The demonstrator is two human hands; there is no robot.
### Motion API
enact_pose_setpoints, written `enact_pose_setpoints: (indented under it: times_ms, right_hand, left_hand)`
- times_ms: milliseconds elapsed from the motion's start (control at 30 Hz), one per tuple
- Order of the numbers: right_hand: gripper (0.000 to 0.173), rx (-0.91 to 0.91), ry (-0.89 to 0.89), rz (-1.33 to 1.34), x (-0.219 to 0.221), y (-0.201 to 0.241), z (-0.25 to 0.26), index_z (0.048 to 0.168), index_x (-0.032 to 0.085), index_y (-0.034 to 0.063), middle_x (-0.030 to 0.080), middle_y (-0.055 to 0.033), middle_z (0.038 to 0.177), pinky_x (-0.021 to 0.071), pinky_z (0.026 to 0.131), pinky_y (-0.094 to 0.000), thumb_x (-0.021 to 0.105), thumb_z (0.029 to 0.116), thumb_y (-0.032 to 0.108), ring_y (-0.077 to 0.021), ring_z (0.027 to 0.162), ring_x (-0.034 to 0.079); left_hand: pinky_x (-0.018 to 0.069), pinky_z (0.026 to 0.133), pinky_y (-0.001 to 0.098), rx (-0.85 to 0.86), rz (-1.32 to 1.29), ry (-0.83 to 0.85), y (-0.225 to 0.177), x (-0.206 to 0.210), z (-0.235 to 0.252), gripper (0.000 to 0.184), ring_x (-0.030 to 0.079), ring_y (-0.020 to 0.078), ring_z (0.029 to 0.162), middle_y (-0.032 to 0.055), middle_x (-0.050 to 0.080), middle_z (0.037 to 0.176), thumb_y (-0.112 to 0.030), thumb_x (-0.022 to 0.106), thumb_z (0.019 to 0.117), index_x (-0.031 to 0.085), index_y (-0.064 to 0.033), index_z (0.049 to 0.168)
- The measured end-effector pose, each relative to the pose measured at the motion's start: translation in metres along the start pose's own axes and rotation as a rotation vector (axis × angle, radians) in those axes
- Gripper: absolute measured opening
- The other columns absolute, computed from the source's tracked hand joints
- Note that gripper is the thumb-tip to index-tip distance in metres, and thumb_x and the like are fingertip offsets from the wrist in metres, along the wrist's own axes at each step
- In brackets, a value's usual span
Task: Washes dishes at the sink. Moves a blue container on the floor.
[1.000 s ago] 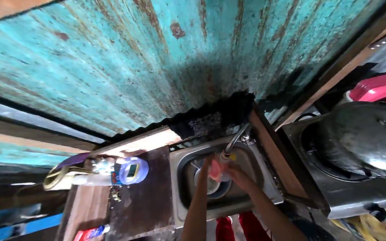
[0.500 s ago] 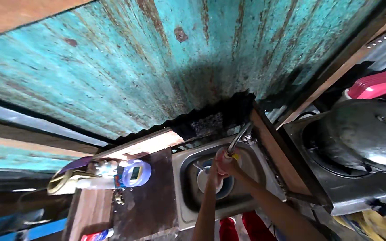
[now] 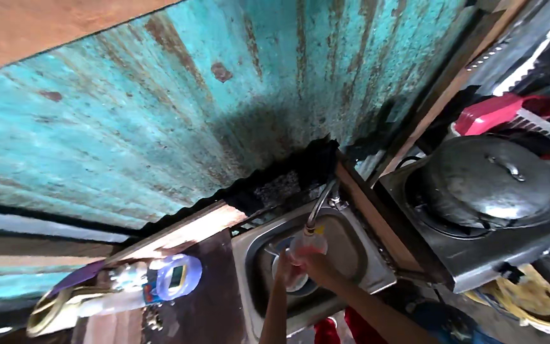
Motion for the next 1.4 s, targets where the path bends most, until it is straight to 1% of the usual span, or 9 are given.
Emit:
enact_pose_setpoints:
  times_ms: [67, 200, 467, 667, 767, 900, 1067, 1200, 1400]
  right_hand:
    - [0.034, 0.021, -0.193, 0.386, -0.012, -0.032, 0.001, 0.124, 0.068, -0.0050, 0.068, -0.0251, 0.123, 0.0469, 0.109, -0.0518, 0.057, 0.1033, 0.020, -0.0359, 0.119, 0.064]
    - [0.032, 0.194, -0.413, 0.938, -0.040, -0.071, 0.001, 0.123, 0.061, -0.0097, 0.066, -0.0219, 0.114, 0.0533, 0.093, -0.0387, 0.049, 0.1079, 0.016, -0.0230, 0.101, 0.064]
    - [0.062, 0.201, -0.586, -0.095, -0.109, -0.077, 0.011, 0.160, 0.032, 0.0059, 0.020, -0.0175, 0.170, 0.0223, 0.125, -0.0569, 0.053, 0.1021, 0.014, -0.0355, 0.157, 0.019]
    - [0.093, 0.491, -0.523, -0.021, -0.111, -0.104, 0.016, 0.165, -0.008, 0.0160, 0.006, -0.0090, 0.173, 0.0483, 0.103, -0.0615, 0.057, 0.0982, 0.012, -0.0374, 0.144, 0.045]
    - [0.088, 0.387, -0.537, 0.172, -0.105, -0.088, 0.013, 0.165, 0.010, 0.0065, -0.002, -0.0194, 0.172, 0.0329, 0.120, -0.0572, 0.065, 0.0982, 0.023, -0.0421, 0.156, 0.019]
    - [0.065, 0.091, -0.326, 0.548, -0.049, -0.056, -0.010, 0.151, 0.043, -0.0024, 0.044, -0.0274, 0.154, 0.0357, 0.120, -0.0501, 0.067, 0.0992, 0.028, -0.0381, 0.144, 0.044]
    - [0.065, 0.060, -0.183, 0.666, 0.003, -0.055, -0.033, 0.140, 0.051, -0.0064, 0.056, -0.0292, 0.137, 0.0446, 0.111, -0.0508, 0.081, 0.0863, 0.017, -0.0371, 0.127, 0.056]
    - [0.062, 0.220, -0.439, 0.726, 0.022, -0.046, -0.062, 0.144, 0.041, -0.0122, 0.054, -0.0339, 0.136, 0.0451, 0.109, -0.0511, 0.068, 0.0979, 0.019, -0.0418, 0.126, 0.055]
    - [0.075, 0.321, -0.576, 0.833, 0.054, -0.018, -0.095, 0.155, 0.027, -0.0093, 0.044, -0.0336, 0.151, 0.0360, 0.119, -0.0505, 0.063, 0.1011, 0.028, -0.0415, 0.142, 0.045]
  left_hand:
    - [0.0523, 0.090, 0.0543, -0.074, 0.036, 0.058, 0.009, 0.006, 0.003, 0.085, 0.063, 0.0371, 0.110, 0.0262, 0.060, 0.131, -0.063, 0.004, 0.1049, 0.043, -0.0017, 0.148]
    - [0.0539, 0.091, 0.0507, -0.026, 0.031, 0.149, 0.016, 0.040, 0.006, 0.063, 0.060, 0.0315, 0.114, 0.0201, 0.057, 0.134, -0.052, 0.019, 0.1101, 0.040, -0.0072, 0.149]
    - [0.0539, 0.096, 0.0526, 0.287, 0.190, -0.056, -0.014, 0.049, -0.009, 0.084, 0.057, 0.0393, 0.124, 0.0309, 0.047, 0.145, -0.013, 0.070, 0.0965, 0.015, -0.0053, 0.160]
    - [0.0496, 0.105, 0.0517, 0.407, 0.470, -0.120, -0.015, 0.012, -0.021, 0.086, 0.056, 0.0375, 0.128, 0.0295, 0.051, 0.143, -0.015, 0.080, 0.0873, 0.030, -0.0005, 0.156]
    - [0.0465, 0.109, 0.0508, 0.485, 0.547, -0.108, -0.009, -0.004, -0.029, 0.086, 0.054, 0.0379, 0.132, 0.0296, 0.050, 0.145, -0.012, 0.083, 0.0820, 0.036, 0.0021, 0.153]
    - [0.0438, 0.113, 0.0483, 0.547, 0.603, -0.011, -0.004, -0.013, -0.034, 0.087, 0.050, 0.0353, 0.137, 0.0272, 0.047, 0.150, -0.015, 0.085, 0.0798, 0.040, 0.0027, 0.151]
    - [0.0381, 0.116, 0.0519, 0.649, 0.709, 0.045, 0.006, -0.022, -0.037, 0.090, 0.044, 0.0395, 0.141, 0.0283, 0.046, 0.151, -0.014, 0.088, 0.0734, 0.044, 0.0037, 0.150]
    - [0.0464, 0.109, 0.0466, 0.406, 0.335, -0.029, 0.045, -0.002, -0.049, 0.065, 0.052, 0.0368, 0.132, 0.0306, 0.046, 0.149, 0.001, 0.063, 0.0965, 0.032, 0.0076, 0.153]
    - [0.0558, 0.073, 0.0405, 0.090, -0.255, 0.063, 0.072, 0.034, -0.060, 0.063, 0.064, 0.0214, 0.088, 0.0134, 0.063, 0.109, -0.056, 0.015, 0.1080, 0.044, -0.0083, 0.136]
Point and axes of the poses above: each hand's wrist, its own z-axis towards the middle knuckle, its own x-axis out of the palm, y = z × x, the point moved 4 cm from there along z, towards the middle knuckle
